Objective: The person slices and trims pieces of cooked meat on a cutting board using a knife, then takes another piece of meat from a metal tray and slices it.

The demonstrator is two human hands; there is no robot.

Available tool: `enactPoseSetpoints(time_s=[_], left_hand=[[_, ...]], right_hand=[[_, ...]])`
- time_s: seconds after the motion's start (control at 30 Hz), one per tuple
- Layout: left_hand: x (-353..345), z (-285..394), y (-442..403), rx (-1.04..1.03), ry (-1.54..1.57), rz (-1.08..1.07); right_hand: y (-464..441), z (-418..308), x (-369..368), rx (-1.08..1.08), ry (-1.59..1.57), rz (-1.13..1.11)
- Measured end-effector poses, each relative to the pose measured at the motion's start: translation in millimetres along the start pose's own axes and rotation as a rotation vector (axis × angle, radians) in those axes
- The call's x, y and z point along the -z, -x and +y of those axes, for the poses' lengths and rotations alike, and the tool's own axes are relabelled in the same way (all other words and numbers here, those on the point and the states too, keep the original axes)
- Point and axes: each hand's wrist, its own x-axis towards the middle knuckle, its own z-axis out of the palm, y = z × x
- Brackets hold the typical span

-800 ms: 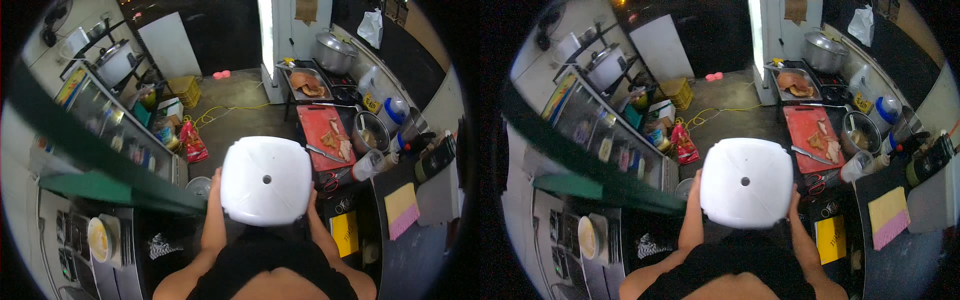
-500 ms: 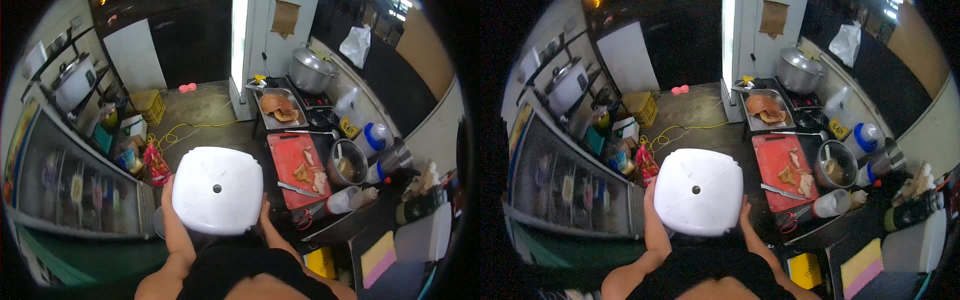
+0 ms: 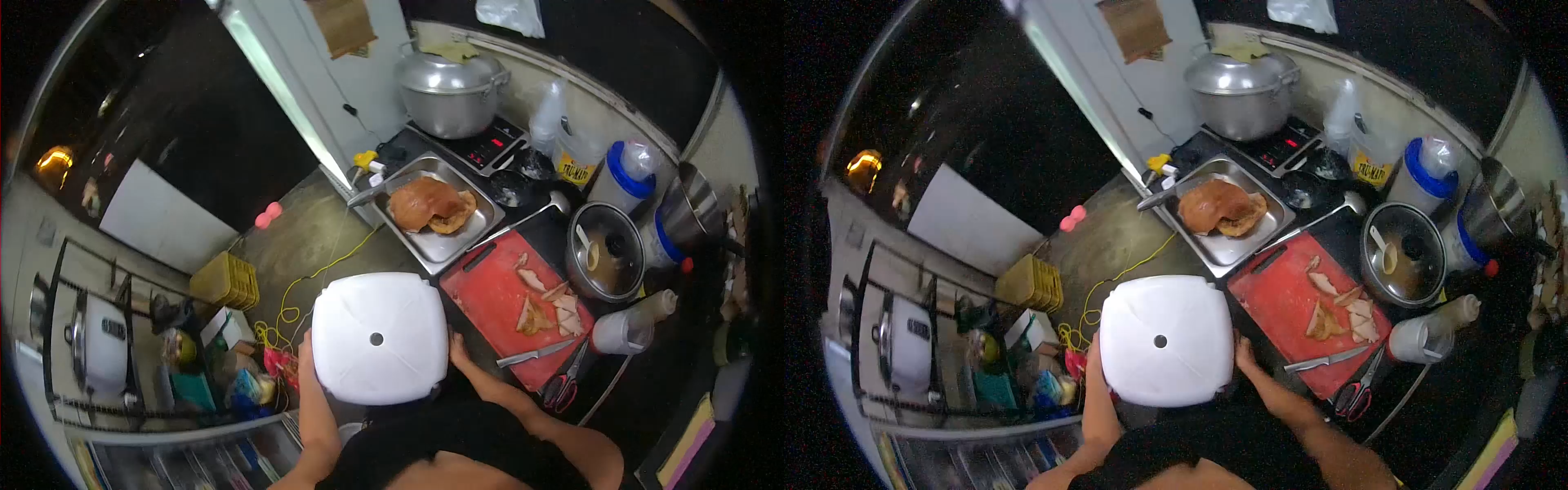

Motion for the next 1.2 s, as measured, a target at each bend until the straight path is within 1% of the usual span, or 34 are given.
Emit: enactPoseSetpoints(time_s=[0.03, 0.13, 0.23, 0.27, 0.3, 0.37, 0.4, 0.47, 0.53, 0.57, 0.6, 0.67, 0.73, 0.77, 0.8, 0.83, 0.9, 0.93, 1.0, 1.03, 1.1, 1.17, 1.2], left_hand=[[-8.8, 6.3, -13.9, 0.030, -0.007, -0.053], [-40.0, 17.3, -67.5, 0.074, -0.037, -0.181], [-78.9, 14.0, -131.0, 0.112, -0.095, -0.333], [-94.1, 11.7, -150.7, 0.130, -0.114, -0.390], [-109.9, 6.8, -168.7, 0.152, -0.130, -0.451], [-122.4, -16.7, -201.5, 0.247, -0.178, -0.538], [-128.0, -38.1, -227.7, 0.407, -0.215, -0.559], [-129.6, -88.9, -272.4, 0.417, -0.298, -0.638], [-141.2, -121.9, -286.0, 0.429, -0.326, -0.707], [-150.8, -136.6, -291.5, 0.488, -0.342, -0.686], [-151.8, -165.6, -309.4, 0.549, -0.364, -0.664], [-152.8, -172.5, -295.3, 0.561, -0.492, -0.650], [-151.7, -169.6, -279.6, 0.551, -0.669, -0.651], [-154.5, -163.6, -266.8, 0.523, -0.789, -0.657], [-160.7, -158.2, -255.0, 0.478, -0.930, -0.681], [-168.6, -154.3, -243.8, 0.427, -1.075, -0.702], [-204.4, -136.8, -217.9, 0.207, -1.440, -0.769], [-229.6, -125.1, -205.4, 0.078, -1.632, -0.786], [-282.9, -91.7, -166.0, -0.105, -1.873, -0.794], [-306.6, -80.1, -146.9, -0.175, -1.959, -0.788], [-327.8, -81.5, -120.8, -0.450, -1.893, -0.857], [-324.7, -106.7, -107.4, -0.984, -1.632, -0.991], [-331.3, -99.0, -91.1, -0.994, -1.536, -1.194]], right_hand=[[-10.5, 12.3, -7.5, 0.001, 0.026, 0.031], [-37.3, 67.5, -41.2, -0.191, 0.081, 0.082], [-49.9, 101.8, -69.4, -0.124, 0.108, 0.296], [-51.8, 108.9, -73.0, -0.371, 0.160, 0.231], [-60.6, 125.7, -73.9, -0.385, 0.184, 0.291], [-33.8, 173.2, -88.6, -0.454, 0.254, 0.336], [-23.0, 195.9, -90.7, -0.499, 0.249, 0.420], [-1.9, 227.0, -104.2, -0.561, 0.241, 0.567], [13.2, 228.3, -105.7, -0.581, 0.192, 0.607], [26.4, 227.0, -102.3, -0.591, 0.169, 0.628], [36.2, 210.7, -97.6, -0.656, 0.157, 0.673], [60.4, 237.5, -100.7, -0.715, 0.117, 0.722], [89.0, 308.1, -117.0, -0.733, 0.019, 0.786], [98.2, 321.0, -118.7, -0.721, 0.023, 0.803], [102.4, 290.8, -110.8, -0.731, 0.340, 0.768], [96.7, 263.2, -95.4, -0.692, 0.253, 0.795], [85.5, 209.7, -62.6, -0.611, 0.091, 0.823], [88.6, 175.8, -50.3, -0.594, 0.192, 0.695], [107.4, 149.1, -30.8, -0.404, 0.499, 0.434], [117.3, 117.8, -7.4, -0.335, 0.415, 0.307], [128.6, 2.3, 58.1, -0.202, 0.225, 0.076], [129.3, -65.0, 113.3, -0.360, -0.025, 0.069], [124.8, -79.8, 129.5, -0.443, -0.155, 0.072]])
